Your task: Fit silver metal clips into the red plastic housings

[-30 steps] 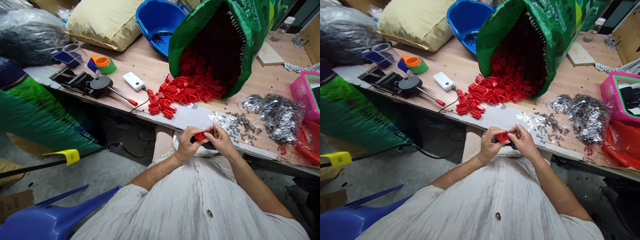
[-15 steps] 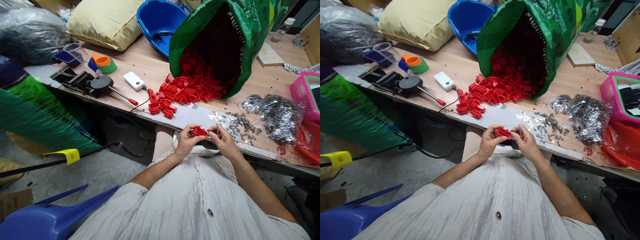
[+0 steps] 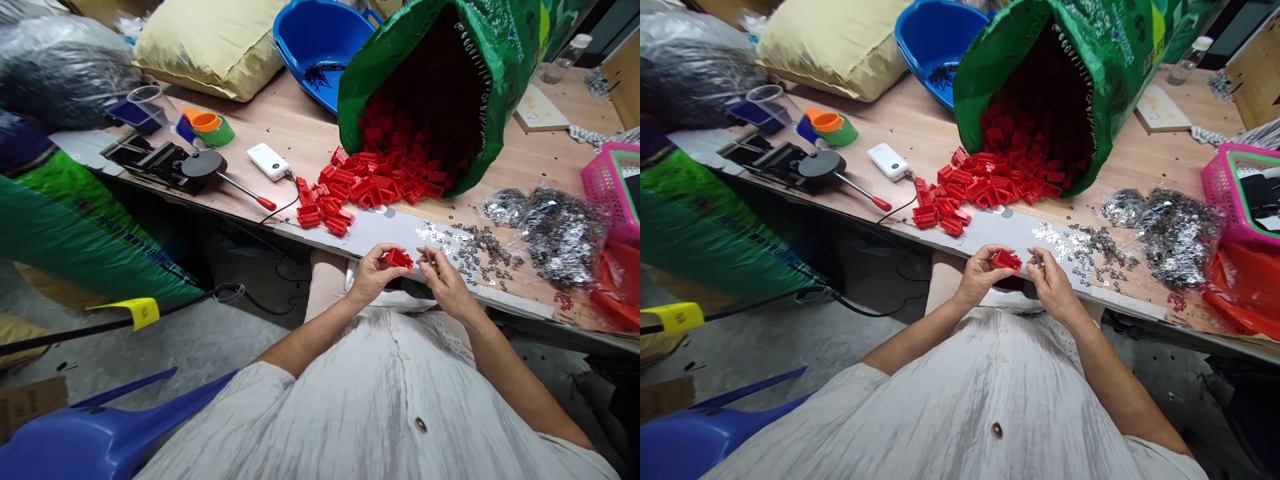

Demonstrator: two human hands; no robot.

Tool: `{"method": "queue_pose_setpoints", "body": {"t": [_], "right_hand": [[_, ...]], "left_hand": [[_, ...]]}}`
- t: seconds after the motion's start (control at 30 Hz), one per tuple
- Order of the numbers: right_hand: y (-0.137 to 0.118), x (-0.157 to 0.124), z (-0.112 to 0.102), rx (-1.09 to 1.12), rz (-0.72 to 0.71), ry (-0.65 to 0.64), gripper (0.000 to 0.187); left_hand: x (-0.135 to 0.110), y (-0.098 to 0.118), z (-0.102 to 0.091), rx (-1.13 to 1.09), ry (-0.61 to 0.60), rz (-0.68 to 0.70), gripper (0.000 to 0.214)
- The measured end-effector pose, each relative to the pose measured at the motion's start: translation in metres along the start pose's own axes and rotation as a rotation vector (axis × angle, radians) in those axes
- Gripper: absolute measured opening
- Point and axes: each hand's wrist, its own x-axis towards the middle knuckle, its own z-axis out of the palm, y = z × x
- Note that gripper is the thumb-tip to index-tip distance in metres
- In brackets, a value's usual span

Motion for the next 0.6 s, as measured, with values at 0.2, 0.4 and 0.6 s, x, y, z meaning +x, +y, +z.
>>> {"method": "queue_pose_setpoints", "body": {"t": [0.2,0.4,0.6], "right_hand": [[0.013,0.007,0.002,-0.258,-0.102,0.03,0.033],[0.014,0.014,0.003,-0.317,-0.116,-0.022,0.022],[0.015,0.017,0.002,-0.315,-0.12,-0.054,0.022]], "left_hand": [[0.027,-0.004,-0.023,0.48,-0.089,0.091,0.035],[0.042,-0.002,-0.029,0.62,-0.273,0.114,0.037],[0.046,-0.001,-0.031,0.639,-0.331,0.129,0.038]]}}
